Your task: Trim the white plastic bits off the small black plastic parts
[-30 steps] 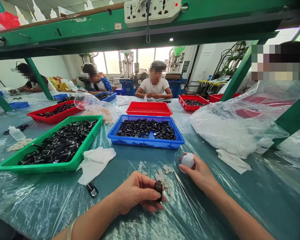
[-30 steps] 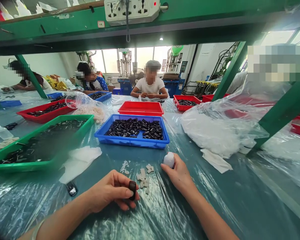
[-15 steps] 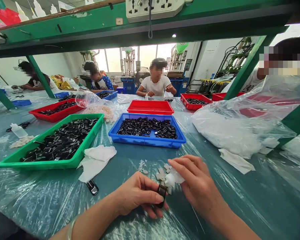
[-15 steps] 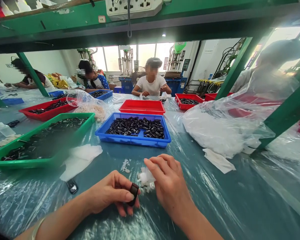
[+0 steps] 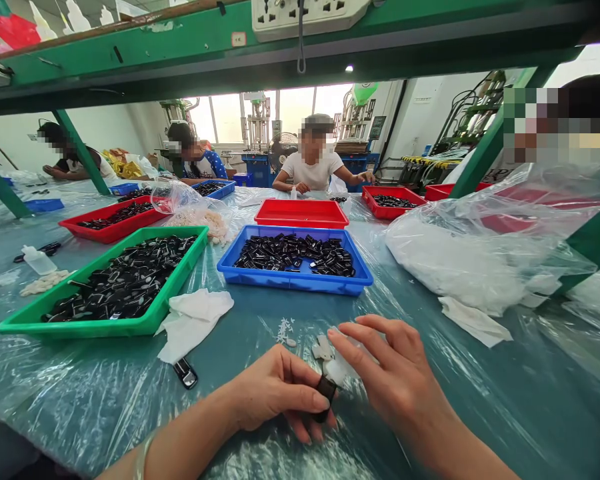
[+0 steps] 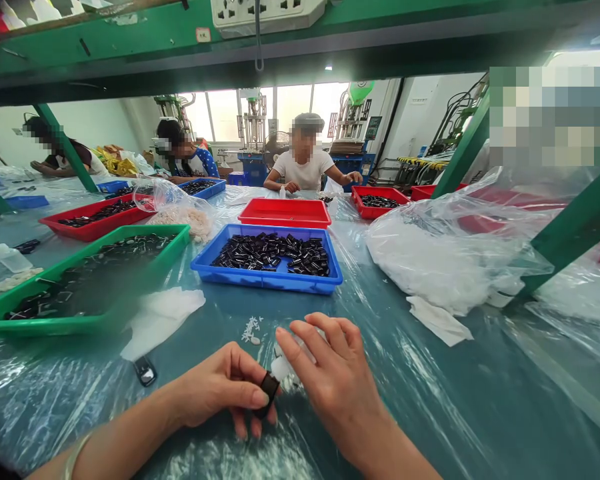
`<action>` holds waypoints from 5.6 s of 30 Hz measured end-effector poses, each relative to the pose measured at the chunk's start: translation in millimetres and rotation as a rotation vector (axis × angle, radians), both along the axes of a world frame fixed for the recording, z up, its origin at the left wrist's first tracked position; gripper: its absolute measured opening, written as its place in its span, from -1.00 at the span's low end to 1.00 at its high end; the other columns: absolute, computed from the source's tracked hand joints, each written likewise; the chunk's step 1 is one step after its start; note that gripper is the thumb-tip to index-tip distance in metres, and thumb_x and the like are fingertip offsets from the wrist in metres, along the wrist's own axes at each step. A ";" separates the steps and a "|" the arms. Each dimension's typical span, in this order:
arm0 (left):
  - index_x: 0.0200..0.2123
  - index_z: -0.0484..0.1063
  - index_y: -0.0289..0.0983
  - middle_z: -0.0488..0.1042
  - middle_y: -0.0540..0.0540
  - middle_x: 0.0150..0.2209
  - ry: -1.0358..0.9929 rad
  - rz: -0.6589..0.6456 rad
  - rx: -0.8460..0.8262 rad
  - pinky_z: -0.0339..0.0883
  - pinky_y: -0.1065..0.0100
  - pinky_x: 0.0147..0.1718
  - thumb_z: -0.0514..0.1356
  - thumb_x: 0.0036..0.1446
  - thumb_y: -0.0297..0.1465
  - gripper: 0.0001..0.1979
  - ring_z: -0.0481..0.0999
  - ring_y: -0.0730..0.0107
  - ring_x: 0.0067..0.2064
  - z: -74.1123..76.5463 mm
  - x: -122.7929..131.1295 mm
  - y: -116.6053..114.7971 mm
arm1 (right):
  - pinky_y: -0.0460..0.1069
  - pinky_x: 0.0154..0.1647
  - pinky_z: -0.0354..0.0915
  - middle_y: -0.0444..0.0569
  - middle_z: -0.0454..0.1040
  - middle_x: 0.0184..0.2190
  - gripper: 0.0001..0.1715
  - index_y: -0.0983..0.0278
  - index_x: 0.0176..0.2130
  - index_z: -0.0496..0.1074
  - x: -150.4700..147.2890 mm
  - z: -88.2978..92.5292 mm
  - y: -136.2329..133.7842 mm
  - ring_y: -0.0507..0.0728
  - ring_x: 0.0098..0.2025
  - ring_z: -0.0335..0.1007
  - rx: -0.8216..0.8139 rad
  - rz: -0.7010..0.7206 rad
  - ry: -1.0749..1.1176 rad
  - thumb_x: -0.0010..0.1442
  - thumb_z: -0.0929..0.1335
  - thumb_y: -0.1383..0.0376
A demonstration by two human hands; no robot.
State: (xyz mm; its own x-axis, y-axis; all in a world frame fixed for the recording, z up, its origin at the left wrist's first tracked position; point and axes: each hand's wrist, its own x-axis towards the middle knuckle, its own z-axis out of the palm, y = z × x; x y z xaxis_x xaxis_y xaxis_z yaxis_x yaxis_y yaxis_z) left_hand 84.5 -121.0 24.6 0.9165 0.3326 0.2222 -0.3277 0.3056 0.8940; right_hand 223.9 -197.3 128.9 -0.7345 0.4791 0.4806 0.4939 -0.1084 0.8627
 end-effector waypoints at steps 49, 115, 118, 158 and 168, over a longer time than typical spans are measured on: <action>-0.31 0.38 -0.56 0.45 -0.26 -0.29 -0.002 -0.031 0.018 0.29 0.68 -0.59 0.19 -0.23 -0.26 -0.54 0.39 0.68 -0.53 -2.6 0.2 0.7 | -0.15 0.14 0.05 -0.47 0.10 -0.02 -0.68 -0.01 -0.21 0.34 7.8 9.1 -0.1 -0.18 0.08 0.01 -0.209 0.177 -0.030 0.03 0.17 0.26; -0.35 0.39 -0.54 0.42 -0.11 -0.43 -0.013 -0.080 -0.019 0.30 0.69 -0.59 0.23 -0.28 -0.35 -0.60 0.40 0.66 -0.53 -2.4 2.0 -1.9 | -0.28 0.14 0.05 -0.41 0.18 -0.09 -0.59 0.03 -0.19 0.34 17.1 1.4 4.7 -0.25 0.09 -0.02 -0.293 0.227 0.106 -0.05 0.23 0.40; -0.34 0.39 -0.54 0.42 -0.11 -0.42 -0.018 -0.082 -0.035 0.31 0.68 -0.59 0.24 -0.29 -0.36 -0.60 0.41 0.65 -0.52 -2.1 1.6 -1.7 | -0.28 0.14 0.04 -0.41 0.17 -0.08 -0.58 0.03 -0.17 0.33 17.6 2.9 5.7 -0.24 0.09 -0.03 -0.313 0.234 0.106 -0.05 0.23 0.39; -0.36 0.44 -0.47 0.37 -0.05 -0.54 -0.095 0.276 -0.046 0.32 0.67 -0.55 0.27 -0.32 -0.26 -0.56 0.38 0.71 -0.52 8.9 -7.9 -2.1 | -0.54 -0.07 0.05 -0.45 0.24 -0.18 -0.59 0.05 -0.17 0.33 17.3 7.8 15.1 -0.50 -0.11 0.05 -0.292 0.025 0.447 -0.07 0.25 0.36; -0.34 0.43 -0.42 0.44 -0.09 -0.40 -0.224 0.635 -0.231 0.31 0.66 -0.54 0.30 -0.38 -0.22 -0.51 0.39 0.71 -0.48 11.9 -18.8 10.8 | -0.52 -0.43 0.06 -0.21 0.28 -0.19 -0.14 0.21 -0.03 0.21 52.6 20.7 34.1 -0.40 -0.36 0.20 -0.442 -0.439 1.410 -0.29 0.29 -0.13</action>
